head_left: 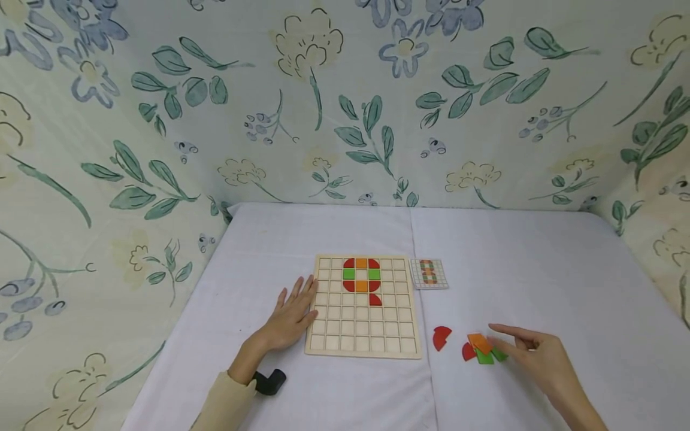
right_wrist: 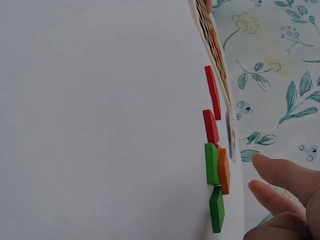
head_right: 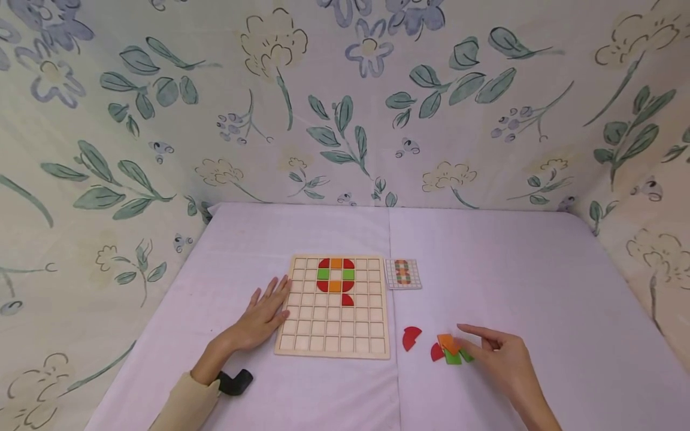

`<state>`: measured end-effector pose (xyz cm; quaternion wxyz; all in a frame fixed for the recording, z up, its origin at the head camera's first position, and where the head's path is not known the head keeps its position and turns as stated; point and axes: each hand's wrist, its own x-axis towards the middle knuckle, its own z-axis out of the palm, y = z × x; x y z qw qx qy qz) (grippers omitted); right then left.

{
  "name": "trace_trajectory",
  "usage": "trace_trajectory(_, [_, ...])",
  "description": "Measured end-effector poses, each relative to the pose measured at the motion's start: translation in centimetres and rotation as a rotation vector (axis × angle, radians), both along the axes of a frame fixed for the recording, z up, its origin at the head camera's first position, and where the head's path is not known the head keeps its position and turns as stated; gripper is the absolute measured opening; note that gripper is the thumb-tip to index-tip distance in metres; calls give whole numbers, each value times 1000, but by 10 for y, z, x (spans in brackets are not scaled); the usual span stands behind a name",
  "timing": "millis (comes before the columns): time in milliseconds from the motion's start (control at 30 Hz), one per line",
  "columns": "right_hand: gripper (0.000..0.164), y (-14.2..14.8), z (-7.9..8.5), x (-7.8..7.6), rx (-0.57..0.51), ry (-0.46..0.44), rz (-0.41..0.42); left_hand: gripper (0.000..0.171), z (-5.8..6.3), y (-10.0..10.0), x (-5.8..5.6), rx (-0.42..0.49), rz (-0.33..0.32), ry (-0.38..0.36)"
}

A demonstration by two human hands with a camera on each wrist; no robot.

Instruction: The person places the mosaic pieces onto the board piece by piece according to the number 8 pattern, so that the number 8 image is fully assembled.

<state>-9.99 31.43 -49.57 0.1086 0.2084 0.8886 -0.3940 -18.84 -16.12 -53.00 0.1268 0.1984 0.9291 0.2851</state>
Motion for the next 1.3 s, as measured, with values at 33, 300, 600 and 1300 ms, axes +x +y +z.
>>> trace_trajectory(33, [71, 0, -2, 1, -4, -10, -7, 66, 0, 0, 0, -3, 1, -1])
trace_trajectory(300, [64, -3, -14, 6, -30, 2, -6, 66, 1, 0, 0, 9, 0, 8])
trace_trajectory(600, [60, -6, -17, 8, -14, 69, 35, 65, 10, 3, 1, -37, -5, -21])
trace_trajectory(1300, [57, -11, -20, 2, 29, 60, -3, 66, 8, 2, 0, -44, -5, -16])
